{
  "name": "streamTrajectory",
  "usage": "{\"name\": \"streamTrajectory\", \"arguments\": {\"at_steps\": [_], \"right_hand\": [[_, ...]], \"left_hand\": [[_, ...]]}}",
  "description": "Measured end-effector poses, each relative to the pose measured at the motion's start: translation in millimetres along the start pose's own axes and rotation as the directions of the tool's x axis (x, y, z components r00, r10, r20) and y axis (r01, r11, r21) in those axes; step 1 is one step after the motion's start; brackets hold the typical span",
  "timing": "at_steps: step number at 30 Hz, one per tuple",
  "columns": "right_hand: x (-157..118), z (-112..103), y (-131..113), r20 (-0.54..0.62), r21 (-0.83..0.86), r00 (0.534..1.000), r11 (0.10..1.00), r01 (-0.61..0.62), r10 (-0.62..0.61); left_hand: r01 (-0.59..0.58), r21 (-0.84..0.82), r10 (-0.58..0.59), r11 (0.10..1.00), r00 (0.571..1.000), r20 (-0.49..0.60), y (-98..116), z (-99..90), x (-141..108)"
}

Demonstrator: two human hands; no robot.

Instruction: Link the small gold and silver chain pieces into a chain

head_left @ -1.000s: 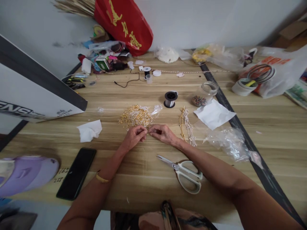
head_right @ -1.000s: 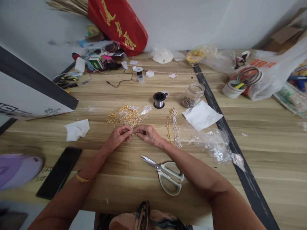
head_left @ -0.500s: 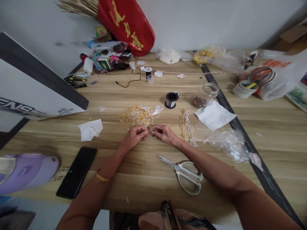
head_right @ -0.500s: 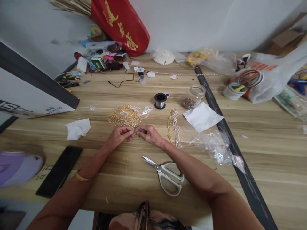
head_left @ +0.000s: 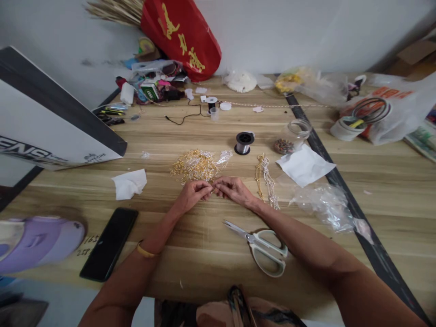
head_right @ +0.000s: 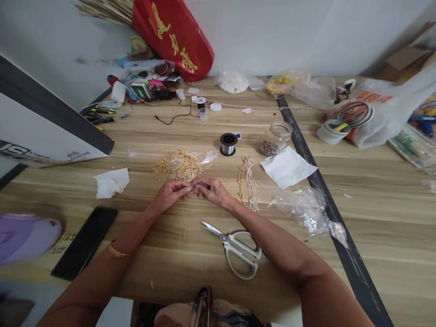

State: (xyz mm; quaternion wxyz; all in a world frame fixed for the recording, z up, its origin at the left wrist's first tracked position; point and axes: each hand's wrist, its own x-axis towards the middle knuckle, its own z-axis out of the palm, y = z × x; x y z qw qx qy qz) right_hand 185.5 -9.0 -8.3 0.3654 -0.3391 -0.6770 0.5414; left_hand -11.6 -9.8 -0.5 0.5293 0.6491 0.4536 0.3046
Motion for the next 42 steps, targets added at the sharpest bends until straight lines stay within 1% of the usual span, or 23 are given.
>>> {"name": "streamTrajectory", "arguments": {"at_steps": [11,20,24,28,33,38,42], "right_hand": [[-1.5,2.7,-1.4,-0.035,-0.043,0.999,0.999,0.025,-0.026],[-4.3,5.9,-4.9,-0.073,-0.189,0.993,0.979,0.076,-0.091],[-5.7,5.6,-6.8,-0.087,-0.266,0.991,0.961,0.071,-0.098],[-6.6,5.6,-8.4,-0.09,-0.291,0.991,0.954,0.073,-0.103],[-7.6,6.5,-7.2,-0.083,-0.341,0.986,0.934,0.105,-0.142],[-8.1,7.0,-7.6,-0.036,-0.432,0.978,0.885,0.172,-0.208],[-7.8,6.6,-5.8,-0.005,-0.496,0.971,0.844,0.204,-0.238]], "left_hand": [[-0.013,0.014,0.013,1.0,1.0,-0.021,-2.5,1.4,-0.3],[-0.019,0.001,0.019,1.0,0.999,-0.029,1.9,0.4,-1.6],[-0.029,0.037,0.03,0.999,0.999,-0.028,3.4,-0.2,-3.0],[-0.046,0.07,0.047,0.997,0.999,-0.022,6.2,-0.2,-4.4],[-0.042,0.121,0.046,0.992,0.999,-0.026,9.4,0.8,-6.4],[-0.058,0.232,0.066,0.971,0.997,-0.026,13.5,3.8,-8.0],[-0.088,0.277,0.094,0.957,0.996,-0.009,13.8,6.3,-7.5]]}}
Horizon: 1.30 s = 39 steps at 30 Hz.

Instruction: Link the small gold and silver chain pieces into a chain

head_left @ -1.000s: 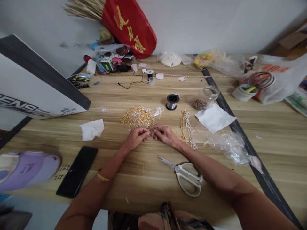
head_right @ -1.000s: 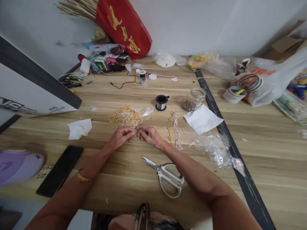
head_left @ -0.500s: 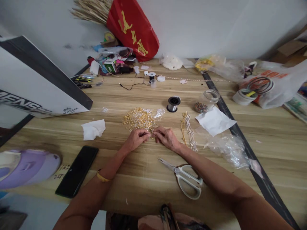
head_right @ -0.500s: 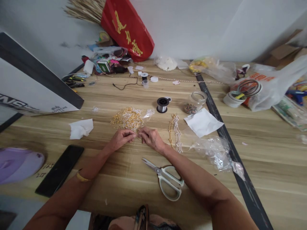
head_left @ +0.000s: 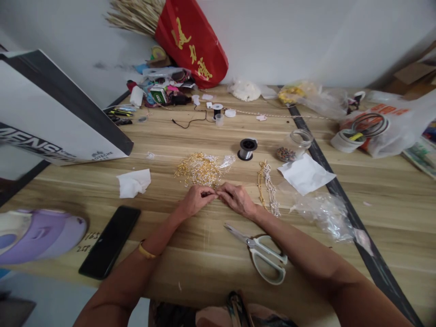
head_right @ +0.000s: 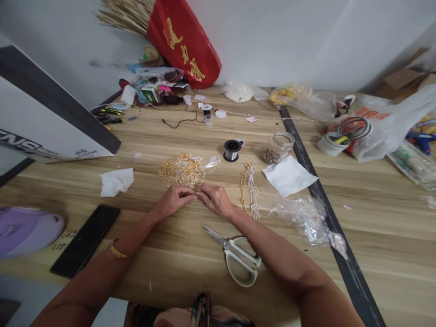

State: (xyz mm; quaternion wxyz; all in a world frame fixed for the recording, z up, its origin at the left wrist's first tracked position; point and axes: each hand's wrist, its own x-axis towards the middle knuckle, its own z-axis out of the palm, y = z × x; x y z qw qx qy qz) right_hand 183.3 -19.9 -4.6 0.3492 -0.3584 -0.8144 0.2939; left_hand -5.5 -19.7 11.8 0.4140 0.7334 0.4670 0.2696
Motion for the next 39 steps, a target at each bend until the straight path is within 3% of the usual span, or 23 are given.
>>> {"name": "streamTrajectory", "arguments": {"at_steps": [5,8,11,13,15,22,31,34,39], "right_hand": [[-0.6,1.2,1.5,0.02,0.035,1.0,0.999,0.006,-0.007],[-1.0,0.9,0.4,-0.097,0.074,0.993,0.996,-0.053,0.06],[-0.5,0.0,-3.0,-0.229,0.159,0.955,0.975,-0.154,0.188],[0.5,-0.4,-6.9,-0.256,0.218,0.934,0.956,-0.195,0.249],[1.8,-0.2,-11.6,-0.247,0.252,0.928,0.943,-0.218,0.28],[4.1,5.3,-22.5,-0.048,0.365,0.933,0.876,-0.316,0.357],[6.2,1.5,-19.6,-0.058,0.152,0.972,0.965,-0.216,0.226],[6.4,1.2,-18.0,-0.045,0.169,0.979,0.967,-0.189,0.199],[6.8,3.7,-12.6,-0.012,0.347,0.956,0.898,-0.272,0.294]], "left_hand": [[-0.039,0.045,0.039,0.998,0.999,0.003,0.4,1.2,-0.3],[-0.045,0.034,0.046,0.998,0.998,-0.036,1.0,1.0,-1.1],[-0.047,0.033,0.051,0.998,0.994,-0.101,0.1,1.0,-1.4],[-0.052,0.061,0.06,0.997,0.987,-0.147,-1.5,1.3,-1.2],[-0.055,0.101,0.073,0.993,0.98,-0.188,-3.4,1.8,-1.0],[-0.072,0.168,0.11,0.983,0.967,-0.232,-5.5,4.6,-2.0],[-0.078,0.202,0.118,0.976,0.974,-0.192,-1.4,7.8,-3.7],[-0.094,0.161,0.125,0.983,0.971,-0.202,1.2,5.8,-3.7],[-0.077,-0.024,0.072,0.997,0.982,-0.174,7.3,2.3,-4.0]]}}
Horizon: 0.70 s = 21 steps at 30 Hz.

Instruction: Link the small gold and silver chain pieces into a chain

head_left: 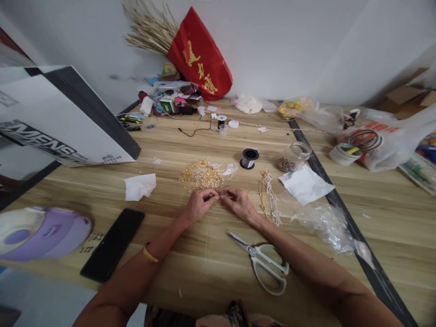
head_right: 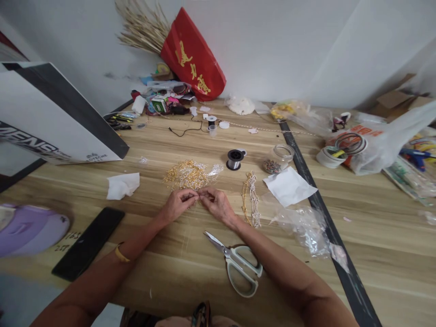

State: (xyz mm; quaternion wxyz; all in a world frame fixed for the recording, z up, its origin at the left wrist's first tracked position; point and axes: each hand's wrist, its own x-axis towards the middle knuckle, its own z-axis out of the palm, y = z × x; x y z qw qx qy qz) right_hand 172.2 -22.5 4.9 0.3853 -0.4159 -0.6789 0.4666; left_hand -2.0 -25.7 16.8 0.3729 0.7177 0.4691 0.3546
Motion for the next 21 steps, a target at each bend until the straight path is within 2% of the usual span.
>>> {"name": "streamTrajectory", "arguments": {"at_steps": [5,13,17,21], "right_hand": [[1.7,2.8,2.1,0.101,0.236,0.989,0.963,-0.133,0.111],[3.9,6.1,1.7,0.148,0.397,0.969,0.886,-0.241,0.197],[5.7,4.7,4.5,0.135,0.36,0.978,0.911,-0.2,0.161],[3.7,1.3,3.3,0.105,0.163,0.992,0.983,-0.082,0.066]], "left_hand": [[0.027,-0.069,-0.026,0.997,1.0,0.011,0.9,0.4,0.1],[0.034,-0.068,-0.035,0.997,0.999,-0.022,-3.3,3.7,-0.2],[0.056,-0.072,-0.058,0.996,0.998,-0.019,-4.0,3.7,0.3],[0.084,-0.104,-0.084,0.991,0.996,0.002,-5.7,3.7,0.9]]}}
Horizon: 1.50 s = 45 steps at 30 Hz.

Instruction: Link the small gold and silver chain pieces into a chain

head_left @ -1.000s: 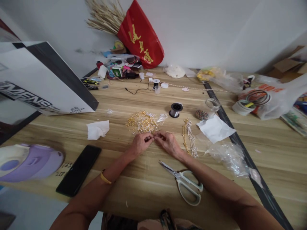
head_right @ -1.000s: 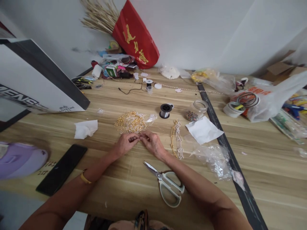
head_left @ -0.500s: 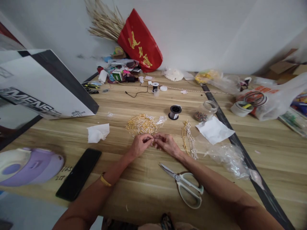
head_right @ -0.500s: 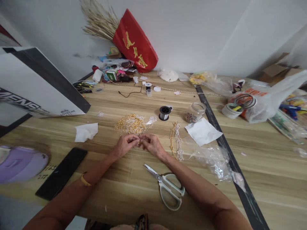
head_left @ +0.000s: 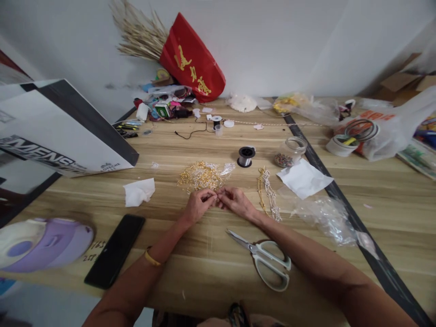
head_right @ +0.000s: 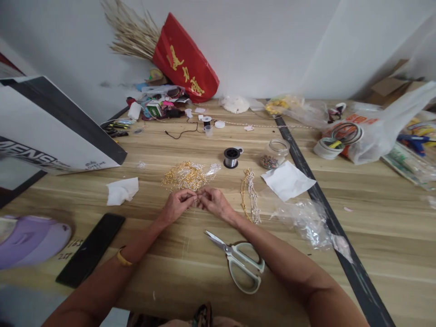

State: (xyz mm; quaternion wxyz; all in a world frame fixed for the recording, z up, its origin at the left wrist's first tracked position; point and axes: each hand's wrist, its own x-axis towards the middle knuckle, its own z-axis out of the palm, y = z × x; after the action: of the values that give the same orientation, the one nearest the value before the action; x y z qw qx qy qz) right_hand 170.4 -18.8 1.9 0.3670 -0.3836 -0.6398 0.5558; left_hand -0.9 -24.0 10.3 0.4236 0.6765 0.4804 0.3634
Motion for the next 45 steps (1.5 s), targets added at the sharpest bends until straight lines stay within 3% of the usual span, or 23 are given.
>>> {"name": "streamTrajectory", "arguments": {"at_steps": [5,8,22,41,45], "right_hand": [[-5.1,-4.4,-8.3,0.01,-0.346,0.984,0.922,0.172,-0.179],[-5.4,-6.4,-9.3,0.026,-0.416,0.977,0.886,0.204,-0.213],[-5.0,-10.8,-4.1,0.059,-0.448,0.964,0.856,0.258,-0.259],[-6.7,-8.8,-18.1,-0.085,-0.465,0.992,0.885,0.042,-0.092],[-8.1,-3.9,-15.3,-0.045,-0.458,0.987,0.881,0.115,-0.153]], "left_hand": [[0.004,-0.022,-0.002,1.0,0.998,0.066,-5.0,0.6,1.3],[-0.023,0.026,0.021,0.999,0.996,0.085,-5.9,-0.1,1.6],[0.028,-0.014,-0.026,1.0,0.991,0.129,-1.9,-1.2,2.2],[0.06,-0.056,-0.053,0.997,0.99,0.131,-8.7,-0.2,2.7],[0.074,-0.065,-0.065,0.995,0.988,0.138,-7.2,0.2,2.2]]}}
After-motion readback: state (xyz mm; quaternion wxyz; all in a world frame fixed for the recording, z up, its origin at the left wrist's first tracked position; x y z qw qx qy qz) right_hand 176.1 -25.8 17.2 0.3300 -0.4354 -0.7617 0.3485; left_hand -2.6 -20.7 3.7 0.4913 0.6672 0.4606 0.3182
